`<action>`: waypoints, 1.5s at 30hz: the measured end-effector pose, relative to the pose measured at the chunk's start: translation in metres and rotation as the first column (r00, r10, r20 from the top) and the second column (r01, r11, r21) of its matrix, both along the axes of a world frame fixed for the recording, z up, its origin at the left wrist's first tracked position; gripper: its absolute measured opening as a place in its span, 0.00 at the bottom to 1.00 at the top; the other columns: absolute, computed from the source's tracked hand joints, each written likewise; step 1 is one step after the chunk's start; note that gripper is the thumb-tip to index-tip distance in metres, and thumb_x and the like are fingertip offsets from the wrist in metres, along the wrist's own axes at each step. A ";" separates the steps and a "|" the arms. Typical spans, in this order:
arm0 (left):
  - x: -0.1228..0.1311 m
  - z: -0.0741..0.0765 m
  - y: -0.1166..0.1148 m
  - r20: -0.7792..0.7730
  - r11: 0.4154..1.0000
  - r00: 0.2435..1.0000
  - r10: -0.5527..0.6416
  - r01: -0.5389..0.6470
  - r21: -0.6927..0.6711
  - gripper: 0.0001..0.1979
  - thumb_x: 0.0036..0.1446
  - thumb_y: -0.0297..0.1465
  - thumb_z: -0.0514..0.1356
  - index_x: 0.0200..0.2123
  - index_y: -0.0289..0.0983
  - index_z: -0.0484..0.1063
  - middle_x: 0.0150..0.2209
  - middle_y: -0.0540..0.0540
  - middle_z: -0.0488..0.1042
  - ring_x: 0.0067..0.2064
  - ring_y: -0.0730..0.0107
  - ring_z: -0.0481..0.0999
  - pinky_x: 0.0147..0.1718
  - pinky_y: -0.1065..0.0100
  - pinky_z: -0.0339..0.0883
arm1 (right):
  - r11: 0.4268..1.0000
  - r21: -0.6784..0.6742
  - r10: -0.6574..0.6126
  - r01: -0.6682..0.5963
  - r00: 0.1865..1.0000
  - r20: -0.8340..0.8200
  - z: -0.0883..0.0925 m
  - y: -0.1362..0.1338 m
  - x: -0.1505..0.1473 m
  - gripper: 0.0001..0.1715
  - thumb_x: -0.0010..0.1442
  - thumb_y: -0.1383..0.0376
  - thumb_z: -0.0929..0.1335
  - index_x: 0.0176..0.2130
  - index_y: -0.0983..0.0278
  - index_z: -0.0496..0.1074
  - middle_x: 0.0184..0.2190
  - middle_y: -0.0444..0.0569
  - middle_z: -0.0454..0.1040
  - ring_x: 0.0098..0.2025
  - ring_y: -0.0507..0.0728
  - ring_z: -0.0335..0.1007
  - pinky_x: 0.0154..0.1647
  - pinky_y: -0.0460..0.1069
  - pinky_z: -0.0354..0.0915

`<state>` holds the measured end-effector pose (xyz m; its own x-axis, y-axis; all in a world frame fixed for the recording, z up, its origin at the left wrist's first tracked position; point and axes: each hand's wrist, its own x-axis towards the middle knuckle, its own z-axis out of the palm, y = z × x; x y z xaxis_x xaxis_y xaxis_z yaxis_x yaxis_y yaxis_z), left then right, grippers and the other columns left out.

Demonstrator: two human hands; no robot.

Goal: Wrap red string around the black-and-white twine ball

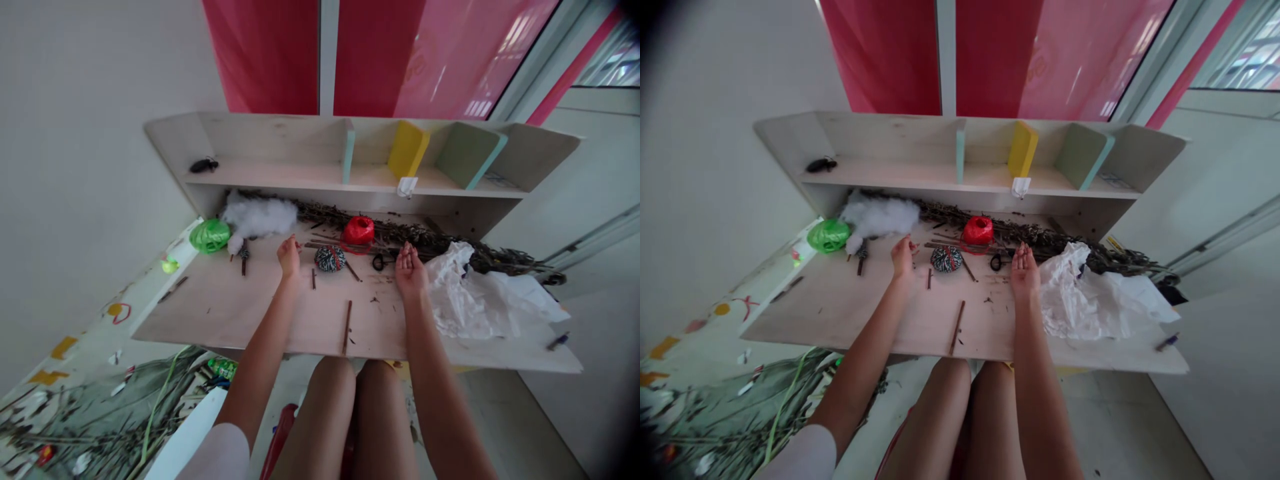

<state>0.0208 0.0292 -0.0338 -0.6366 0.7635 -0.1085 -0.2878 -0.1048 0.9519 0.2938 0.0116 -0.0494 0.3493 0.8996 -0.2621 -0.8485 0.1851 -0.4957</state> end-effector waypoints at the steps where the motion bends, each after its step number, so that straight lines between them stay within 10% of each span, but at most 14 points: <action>1: 0.000 0.001 -0.001 0.005 1.000 1.000 -0.004 0.004 -0.008 0.10 0.51 0.34 0.56 0.21 0.38 0.62 0.19 0.55 0.61 0.24 0.77 0.66 0.28 0.73 0.61 | 1.000 0.005 0.009 -0.009 1.000 0.004 0.000 0.000 0.000 0.11 0.62 0.70 0.62 0.33 0.63 0.71 0.37 0.42 0.78 0.34 0.43 0.73 0.38 0.38 0.70; 10: -0.002 0.003 -0.005 0.048 1.000 0.999 -0.008 0.008 0.017 0.09 0.48 0.37 0.56 0.23 0.39 0.61 0.21 0.53 0.65 0.30 0.73 0.72 0.31 0.71 0.64 | 1.000 -0.002 -0.019 0.019 0.998 0.062 -0.005 0.003 0.001 0.06 0.59 0.70 0.65 0.33 0.64 0.72 0.36 0.43 0.77 0.35 0.44 0.73 0.41 0.39 0.70; 15: -0.005 0.010 -0.010 0.186 0.961 0.946 -0.264 0.242 0.133 0.13 0.50 0.41 0.56 0.24 0.40 0.57 0.30 0.47 0.73 0.43 0.67 0.75 0.41 0.65 0.67 | 1.000 -0.010 -0.022 0.023 0.998 0.054 -0.005 0.003 0.001 0.06 0.59 0.71 0.65 0.34 0.63 0.72 0.34 0.42 0.77 0.35 0.44 0.74 0.42 0.39 0.70; 23: -0.005 0.009 -0.010 0.277 0.962 0.922 -0.273 0.258 0.090 0.17 0.50 0.41 0.59 0.22 0.40 0.54 0.17 0.57 0.56 0.21 0.78 0.66 0.29 0.71 0.66 | 0.999 -0.007 -0.032 0.033 0.999 0.021 -0.001 0.001 -0.001 0.09 0.61 0.72 0.63 0.32 0.65 0.72 0.29 0.41 0.77 0.32 0.42 0.73 0.38 0.37 0.70; 31: 0.006 -0.003 -0.009 -0.223 0.966 0.941 -0.255 0.257 -0.022 0.16 0.52 0.38 0.59 0.18 0.38 0.60 0.16 0.56 0.59 0.17 0.79 0.59 0.20 0.73 0.53 | 1.000 -0.003 -0.031 0.031 0.998 0.061 -0.005 0.003 0.001 0.05 0.58 0.72 0.66 0.33 0.65 0.72 0.33 0.43 0.77 0.33 0.43 0.74 0.40 0.38 0.70; 45: 0.015 -0.007 -0.021 -0.751 0.925 0.541 -0.379 0.245 -0.290 0.24 0.58 0.51 0.48 0.21 0.38 0.64 0.22 0.48 0.69 0.29 0.69 0.70 0.31 0.69 0.57 | 0.999 -0.036 0.002 -0.001 0.999 0.044 -0.003 0.003 -0.002 0.10 0.60 0.74 0.63 0.33 0.65 0.73 0.32 0.44 0.77 0.34 0.44 0.74 0.44 0.39 0.69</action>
<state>0.0362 0.0086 -0.0410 -0.2447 0.9503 0.1923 0.5840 -0.0139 0.8117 0.2916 0.0144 -0.0527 0.3600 0.8904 -0.2786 -0.8258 0.1651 -0.5393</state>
